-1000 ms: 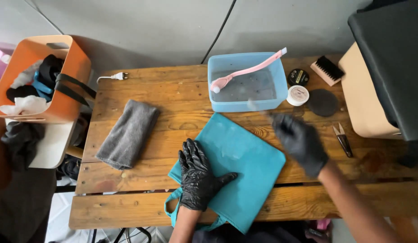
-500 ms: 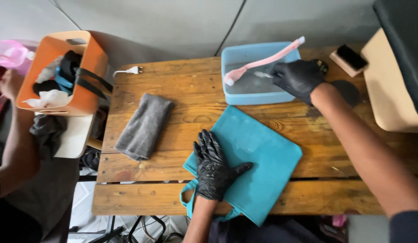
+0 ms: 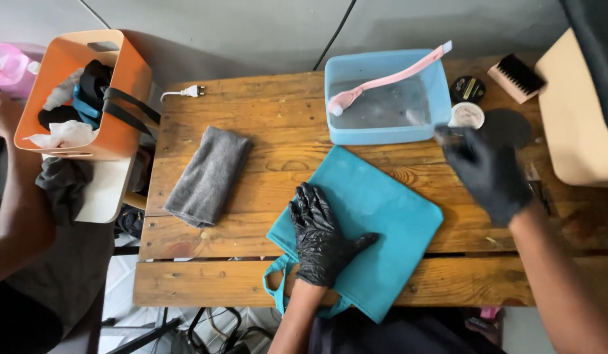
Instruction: Applying and spreading a white repair paste or cleaning agent onto a blue tote bag using a spatula and gloved hands at a repair bench.
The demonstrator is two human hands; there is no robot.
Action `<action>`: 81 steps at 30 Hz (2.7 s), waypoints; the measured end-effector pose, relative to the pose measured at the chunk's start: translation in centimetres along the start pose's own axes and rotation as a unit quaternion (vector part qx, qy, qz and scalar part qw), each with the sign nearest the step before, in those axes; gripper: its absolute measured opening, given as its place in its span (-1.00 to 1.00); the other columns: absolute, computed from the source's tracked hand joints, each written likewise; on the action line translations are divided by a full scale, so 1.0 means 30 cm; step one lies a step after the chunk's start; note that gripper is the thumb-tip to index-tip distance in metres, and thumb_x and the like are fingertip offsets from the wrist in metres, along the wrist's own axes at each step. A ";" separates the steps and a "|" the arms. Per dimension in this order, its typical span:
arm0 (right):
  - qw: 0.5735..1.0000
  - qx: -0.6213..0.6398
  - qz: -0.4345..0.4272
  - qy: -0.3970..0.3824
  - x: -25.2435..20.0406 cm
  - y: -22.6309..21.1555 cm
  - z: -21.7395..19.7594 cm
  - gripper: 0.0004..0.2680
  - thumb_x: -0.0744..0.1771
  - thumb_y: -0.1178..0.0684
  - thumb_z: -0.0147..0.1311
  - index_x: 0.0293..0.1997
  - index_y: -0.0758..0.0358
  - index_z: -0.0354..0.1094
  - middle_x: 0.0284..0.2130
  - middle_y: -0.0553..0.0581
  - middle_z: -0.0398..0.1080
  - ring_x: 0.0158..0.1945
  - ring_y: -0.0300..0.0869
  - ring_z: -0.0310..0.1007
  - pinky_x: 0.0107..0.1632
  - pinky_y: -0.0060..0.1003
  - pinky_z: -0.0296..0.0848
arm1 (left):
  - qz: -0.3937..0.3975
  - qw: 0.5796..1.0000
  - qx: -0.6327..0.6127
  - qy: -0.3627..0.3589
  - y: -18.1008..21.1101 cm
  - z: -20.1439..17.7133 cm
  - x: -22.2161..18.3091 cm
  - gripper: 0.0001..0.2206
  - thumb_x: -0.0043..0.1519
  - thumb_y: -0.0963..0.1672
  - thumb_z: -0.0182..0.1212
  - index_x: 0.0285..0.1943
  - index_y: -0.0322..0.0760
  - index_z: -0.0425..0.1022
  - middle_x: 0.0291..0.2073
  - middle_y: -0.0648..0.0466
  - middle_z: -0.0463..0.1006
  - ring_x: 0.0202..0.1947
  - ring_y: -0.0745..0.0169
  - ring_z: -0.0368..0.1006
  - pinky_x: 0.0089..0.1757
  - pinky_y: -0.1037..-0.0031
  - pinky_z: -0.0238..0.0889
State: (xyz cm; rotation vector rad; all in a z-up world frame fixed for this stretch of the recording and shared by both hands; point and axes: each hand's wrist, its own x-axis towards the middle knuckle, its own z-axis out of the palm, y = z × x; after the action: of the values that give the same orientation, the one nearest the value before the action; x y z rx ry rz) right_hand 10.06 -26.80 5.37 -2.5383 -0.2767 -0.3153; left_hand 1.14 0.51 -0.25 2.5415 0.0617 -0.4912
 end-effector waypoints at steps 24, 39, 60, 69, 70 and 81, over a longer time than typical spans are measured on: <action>0.989 0.044 0.014 -0.141 -0.321 0.090 0.180 -0.82 0.25 -0.04 0.29 -0.12 0.05 0.61 -0.30 0.17 0.63 -0.14 0.14 0.61 -0.07 -0.03 0.60 | -0.022 0.999 -0.034 -0.023 0.012 -0.019 0.001 0.34 -0.08 0.38 0.26 0.64 -0.35 -0.50 0.60 -0.29 -0.49 0.57 -0.38 -0.60 0.36 -0.14 -0.62; 0.991 -0.041 -0.042 -0.118 -0.311 0.215 0.294 -0.73 0.30 -0.16 0.23 0.11 -0.20 0.53 -0.26 -0.05 0.62 -0.13 -0.10 0.62 -0.09 -0.21 0.59 | -0.030 0.999 -0.022 -0.031 0.021 -0.022 0.004 0.37 -0.11 0.38 0.30 0.64 -0.37 -0.49 0.59 -0.30 -0.44 0.57 -0.35 -0.59 0.39 -0.10 -0.66; 0.993 -0.026 -0.091 -0.076 -0.364 0.286 0.228 -0.75 0.30 -0.09 0.22 0.07 -0.01 0.53 -0.03 0.06 0.59 -0.03 -0.06 0.62 -0.01 -0.15 0.51 | 0.129 0.967 0.056 0.214 -0.112 0.178 0.045 0.36 -0.07 0.40 0.24 0.56 -0.63 -0.36 0.52 -0.55 -0.28 0.55 -0.54 -0.39 0.39 -0.25 -0.52; 0.992 -0.021 -0.049 -0.111 -0.432 0.296 0.198 -0.66 0.29 -0.10 0.23 0.20 -0.11 0.48 -0.05 0.03 0.60 -0.20 -0.15 0.65 -0.19 -0.18 0.54 | 0.126 0.967 0.063 0.211 -0.107 0.169 0.045 0.37 -0.08 0.40 0.25 0.55 -0.66 -0.35 0.52 -0.54 -0.27 0.55 -0.51 -0.38 0.39 -0.25 -0.47; 0.993 -0.022 -0.052 -0.107 -0.424 0.250 0.188 -0.66 0.29 -0.10 0.23 0.20 -0.11 0.48 -0.05 0.03 0.60 -0.20 -0.15 0.65 -0.19 -0.18 0.54 | 0.128 0.966 0.064 0.216 -0.110 0.176 0.047 0.37 -0.08 0.40 0.25 0.55 -0.66 -0.35 0.52 -0.54 -0.27 0.55 -0.51 -0.38 0.39 -0.25 -0.47; 0.978 -0.031 0.021 -0.207 -0.369 0.307 0.287 -0.75 0.26 -0.28 0.20 -0.08 -0.16 0.58 -0.23 -0.02 0.65 -0.10 0.04 0.62 0.03 -0.03 0.58 | -0.028 0.999 0.001 -0.027 0.017 -0.011 0.014 0.40 -0.15 0.41 0.27 0.63 -0.41 -0.48 0.57 -0.36 -0.35 0.56 -0.39 -0.52 0.39 -0.10 -0.63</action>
State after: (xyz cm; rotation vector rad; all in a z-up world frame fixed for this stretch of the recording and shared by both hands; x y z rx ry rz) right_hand 3.35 -31.03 -9.42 -2.6500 -0.3729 0.2322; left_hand 1.72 0.22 0.12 2.5337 0.1137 -0.5812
